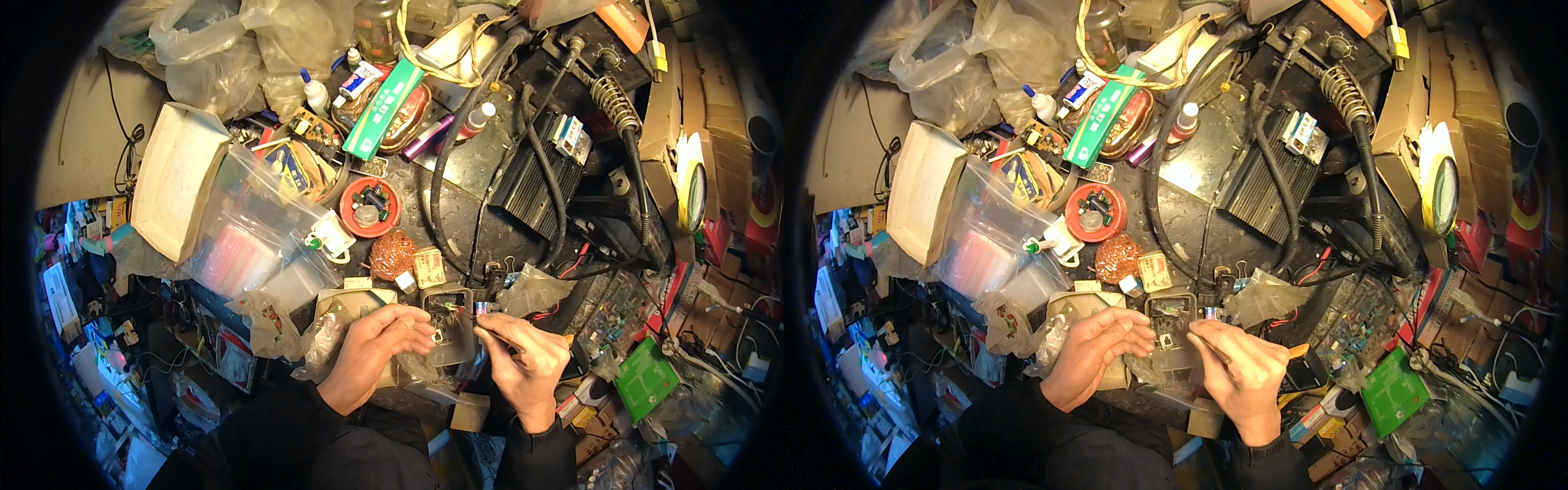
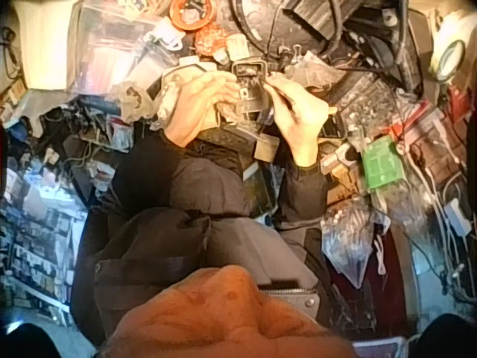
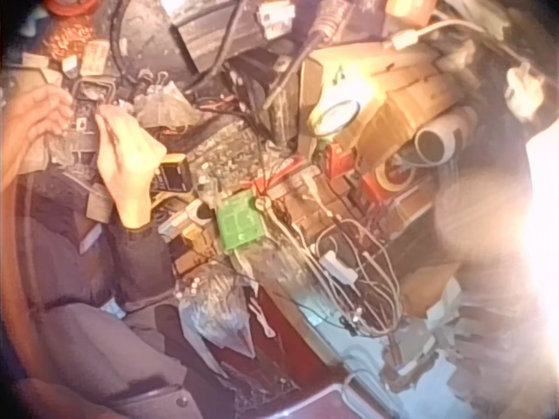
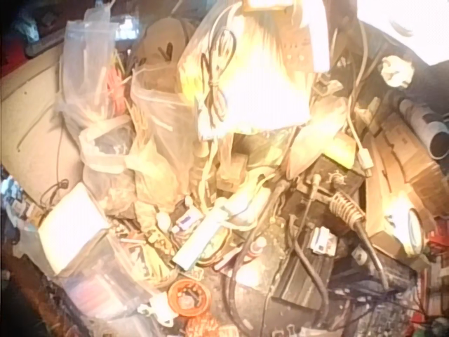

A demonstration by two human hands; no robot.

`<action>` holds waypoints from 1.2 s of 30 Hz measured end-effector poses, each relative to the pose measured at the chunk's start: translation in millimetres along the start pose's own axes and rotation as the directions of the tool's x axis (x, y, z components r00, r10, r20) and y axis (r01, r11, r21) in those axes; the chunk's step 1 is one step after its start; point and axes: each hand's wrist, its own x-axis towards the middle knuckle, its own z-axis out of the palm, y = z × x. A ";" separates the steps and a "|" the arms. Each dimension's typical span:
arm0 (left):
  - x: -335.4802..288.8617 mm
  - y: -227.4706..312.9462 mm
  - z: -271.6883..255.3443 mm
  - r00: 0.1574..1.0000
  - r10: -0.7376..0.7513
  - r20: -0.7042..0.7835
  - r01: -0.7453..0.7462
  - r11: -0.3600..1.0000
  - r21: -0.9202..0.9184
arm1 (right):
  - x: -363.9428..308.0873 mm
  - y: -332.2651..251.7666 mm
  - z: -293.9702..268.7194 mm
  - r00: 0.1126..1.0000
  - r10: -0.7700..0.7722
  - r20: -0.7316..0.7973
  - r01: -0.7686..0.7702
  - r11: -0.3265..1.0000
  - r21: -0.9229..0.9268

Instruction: The person works at a cluttered electronics workbench, handling a small black electronic component and a plastic bag. They open a drawer, select a screwdriver, and use it to manipulate the component. The person continues to adjust the component with the screwdriver while holding it in their other hand.

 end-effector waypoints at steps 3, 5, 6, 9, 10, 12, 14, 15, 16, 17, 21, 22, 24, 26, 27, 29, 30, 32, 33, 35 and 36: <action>-2.5 2.1 5.0 0.993 0.120 0.018 -0.122 0.982 0.148 | -4.9 -11.9 -10.3 1.000 0.016 0.005 -0.016 1.000 0.024; -4.5 1.1 10.8 0.982 0.186 0.029 -0.189 0.966 0.176 | -7.8 -17.5 -14.4 1.000 -0.015 0.019 0.015 1.000 0.012; -5.1 0.5 13.4 0.971 0.234 0.043 -0.238 0.955 0.179 | -9.0 -19.3 -15.5 0.999 -0.017 0.033 0.017 1.000 0.005; -1.5 -0.5 17.0 0.961 0.273 0.040 -0.274 0.922 0.275 | -10.9 -19.9 -14.1 0.999 -0.034 0.023 0.033 0.999 0.019; -0.3 -0.8 17.1 0.963 0.269 0.015 -0.264 0.928 0.263 | -11.5 -19.3 -13.1 0.999 -0.026 0.023 0.026 0.999 0.023; 3.1 -1.8 17.6 0.968 0.248 -0.040 -0.234 0.946 0.223 | -10.8 -15.3 -12.6 0.999 -0.034 0.004 0.034 0.999 0.015; 3.7 -2.1 16.6 0.953 0.297 -0.055 -0.281 0.938 0.202 | -10.9 -12.5 -12.7 1.000 -0.018 -0.012 0.018 1.000 0.013; 3.7 -1.3 15.1 0.947 0.315 -0.065 -0.300 0.937 0.179 | -10.9 -11.9 -13.2 1.000 -0.014 -0.018 0.014 1.000 0.010; 3.4 -0.4 13.7 0.951 0.296 -0.091 -0.279 0.946 0.164 | -12.8 -13.7 -14.9 1.000 -0.012 -0.014 0.012 1.000 0.016; 3.3 0.9 12.1 0.955 0.272 -0.118 -0.256 0.957 0.133 | -15.6 -17.3 -18.5 1.000 -0.006 -0.008 0.006 1.000 0.018; 0.2 2.9 11.6 0.980 0.165 -0.113 -0.165 0.986 0.005 | -22.0 -32.0 -23.1 0.993 -0.119 -0.002 0.119 0.992 0.047; -0.8 3.0 12.7 0.985 0.133 -0.106 -0.139 0.989 -0.048 | -23.3 -36.3 -22.0 0.989 -0.148 -0.005 0.148 0.986 0.071; -0.7 5.0 13.3 0.996 0.070 -0.048 -0.075 0.990 -0.121 | -24.8 -43.7 -21.6 0.986 -0.162 0.035 0.158 0.983 0.095; -1.4 7.0 13.2 1.000 0.017 -0.018 -0.020 0.982 -0.185 | -24.2 -47.3 -17.4 0.982 -0.178 0.064 0.170 0.979 0.109; -2.0 7.5 13.1 1.000 -0.008 -0.015 0.005 0.977 -0.212 | -24.7 -49.3 -16.3 0.979 -0.188 0.082 0.180 0.979 0.096; -2.1 8.0 11.9 1.000 -0.026 -0.009 0.024 0.973 -0.230 | -26.8 -52.5 -15.0 0.973 -0.176 0.149 0.170 0.984 0.055; -2.7 8.5 10.2 1.000 -0.019 -0.008 0.017 0.975 -0.222 | -27.3 -52.4 -13.4 0.981 -0.174 0.084 0.167 0.983 0.076; -2.7 7.4 8.3 1.000 0.007 -0.031 -0.012 0.986 -0.164 | -28.5 -51.4 -9.9 0.989 -0.148 -0.017 0.149 0.982 0.119; -2.6 6.6 7.4 0.998 0.026 -0.052 -0.032 0.993 -0.114 | -29.8 -50.6 -11.5 0.992 -0.096 -0.082 0.104 0.989 0.101; -4.1 5.5 5.6 0.997 0.041 -0.066 -0.044 0.999 -0.032 | -29.8 -46.1 -10.3 0.990 0.013 -0.138 0.008 0.989 0.150; -5.3 5.6 4.9 0.998 0.036 -0.058 -0.036 0.999 0.001 | -29.5 -43.7 -10.5 0.989 0.070 -0.134 -0.047 0.985 0.165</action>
